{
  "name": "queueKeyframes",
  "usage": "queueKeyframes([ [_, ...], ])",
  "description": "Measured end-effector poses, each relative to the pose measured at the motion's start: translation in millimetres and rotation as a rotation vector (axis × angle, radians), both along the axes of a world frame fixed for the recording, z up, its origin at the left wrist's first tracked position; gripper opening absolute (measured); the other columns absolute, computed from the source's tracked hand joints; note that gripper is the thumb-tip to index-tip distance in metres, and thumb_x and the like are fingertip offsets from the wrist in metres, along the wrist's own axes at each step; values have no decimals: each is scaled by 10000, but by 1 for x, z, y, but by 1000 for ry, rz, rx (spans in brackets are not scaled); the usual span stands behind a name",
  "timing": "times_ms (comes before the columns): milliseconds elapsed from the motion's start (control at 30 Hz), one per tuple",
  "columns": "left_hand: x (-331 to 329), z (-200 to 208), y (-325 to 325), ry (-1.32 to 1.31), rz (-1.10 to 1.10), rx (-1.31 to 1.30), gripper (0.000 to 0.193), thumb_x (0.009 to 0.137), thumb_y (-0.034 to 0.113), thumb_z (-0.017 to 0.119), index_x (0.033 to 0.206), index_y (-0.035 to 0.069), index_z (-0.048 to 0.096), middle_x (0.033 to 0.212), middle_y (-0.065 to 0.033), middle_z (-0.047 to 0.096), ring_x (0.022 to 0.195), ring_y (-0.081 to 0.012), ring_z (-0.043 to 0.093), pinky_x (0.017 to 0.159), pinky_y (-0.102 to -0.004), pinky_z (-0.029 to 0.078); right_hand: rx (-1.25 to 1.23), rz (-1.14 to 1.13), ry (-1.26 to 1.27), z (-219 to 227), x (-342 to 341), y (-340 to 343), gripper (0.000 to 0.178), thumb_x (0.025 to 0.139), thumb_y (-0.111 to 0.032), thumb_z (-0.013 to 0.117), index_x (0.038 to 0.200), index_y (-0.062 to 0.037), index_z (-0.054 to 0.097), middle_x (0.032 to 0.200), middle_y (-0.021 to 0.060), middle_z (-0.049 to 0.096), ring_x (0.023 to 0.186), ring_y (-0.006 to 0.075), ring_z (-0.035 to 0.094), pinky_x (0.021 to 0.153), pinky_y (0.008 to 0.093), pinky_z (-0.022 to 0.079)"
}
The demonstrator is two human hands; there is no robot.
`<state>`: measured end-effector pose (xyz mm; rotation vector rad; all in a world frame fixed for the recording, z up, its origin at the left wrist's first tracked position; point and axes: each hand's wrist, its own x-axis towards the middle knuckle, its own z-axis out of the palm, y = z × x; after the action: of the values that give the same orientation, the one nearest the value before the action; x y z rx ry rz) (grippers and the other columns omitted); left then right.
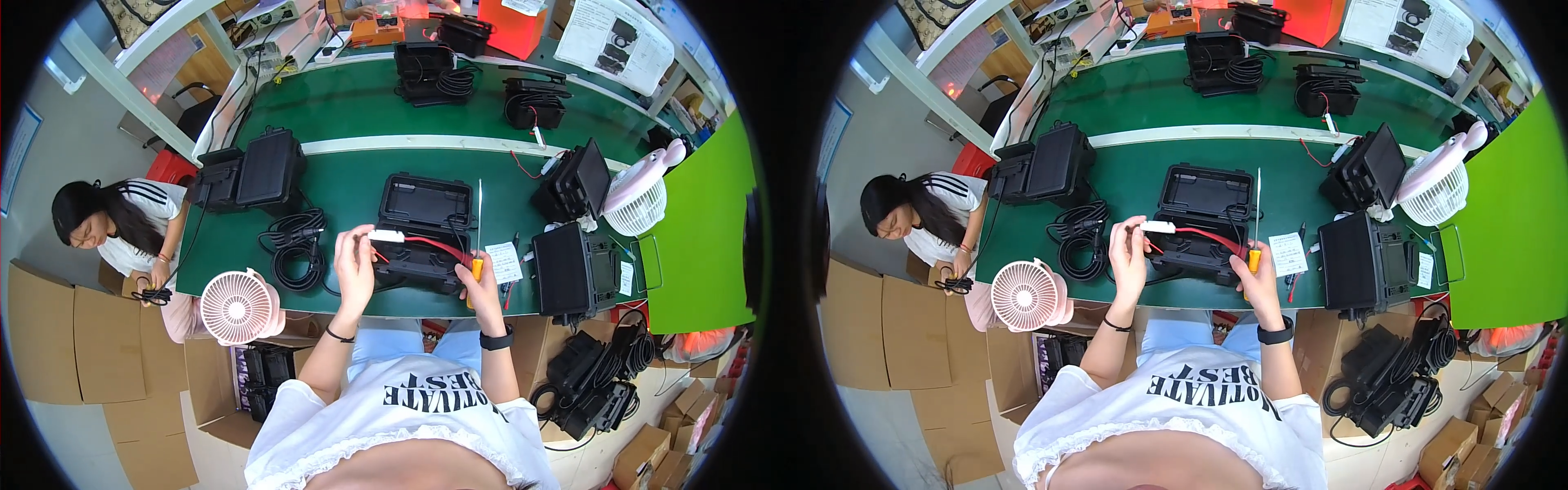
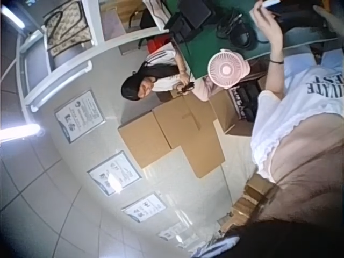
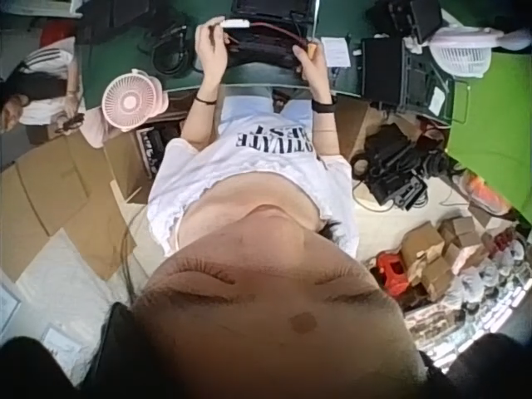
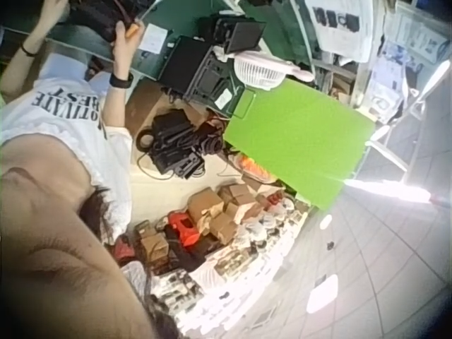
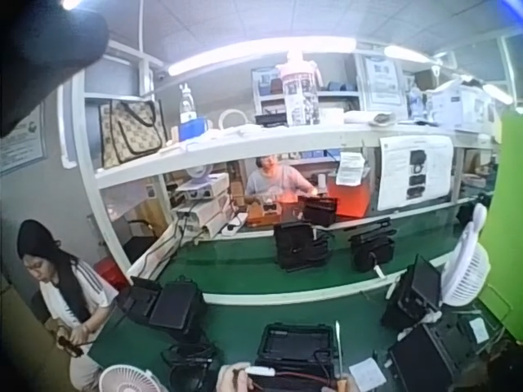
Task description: Assembling and inspecting electronic monitoring units at a workshop station.
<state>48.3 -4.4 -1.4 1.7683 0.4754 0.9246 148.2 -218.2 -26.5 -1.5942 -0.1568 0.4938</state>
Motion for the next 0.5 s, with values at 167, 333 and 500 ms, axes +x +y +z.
queueKeyframes([
  [167, -4, 12, -3, 203, 31, 581, 285, 818, -122, 579, 1052, 26, 644, 1040, -140, 492, 928, -325, 580, 786, -402, 495, 1, 9, 14, -1, 0, -1, 541, 889, -266, 712, 1313, -49, 455, 918, 51, 532, 585, 77, 506, 507, 220, 457],
  [333, -2, 42, -7, 321, -186, 758, 302, 774, -15, 588, 1058, 66, 652, 1074, -80, 572, 1025, -281, 573, 842, -373, 524, -1, 46, 65, 5, -4, -3, 492, 918, -217, 690, 1323, -115, 431, 963, 28, 487, 717, 82, 513, 540, 216, 463],
  [500, 24, 44, -11, 417, -485, 729, 314, 778, 25, 599, 1083, 24, 673, 944, -123, 681, 959, -312, 617, 878, -385, 509, 71, 23, 63, 4, -6, -2, 528, 900, -223, 709, 1322, -54, 442, 940, 28, 533, 657, 63, 520, 529, 204, 450],
])
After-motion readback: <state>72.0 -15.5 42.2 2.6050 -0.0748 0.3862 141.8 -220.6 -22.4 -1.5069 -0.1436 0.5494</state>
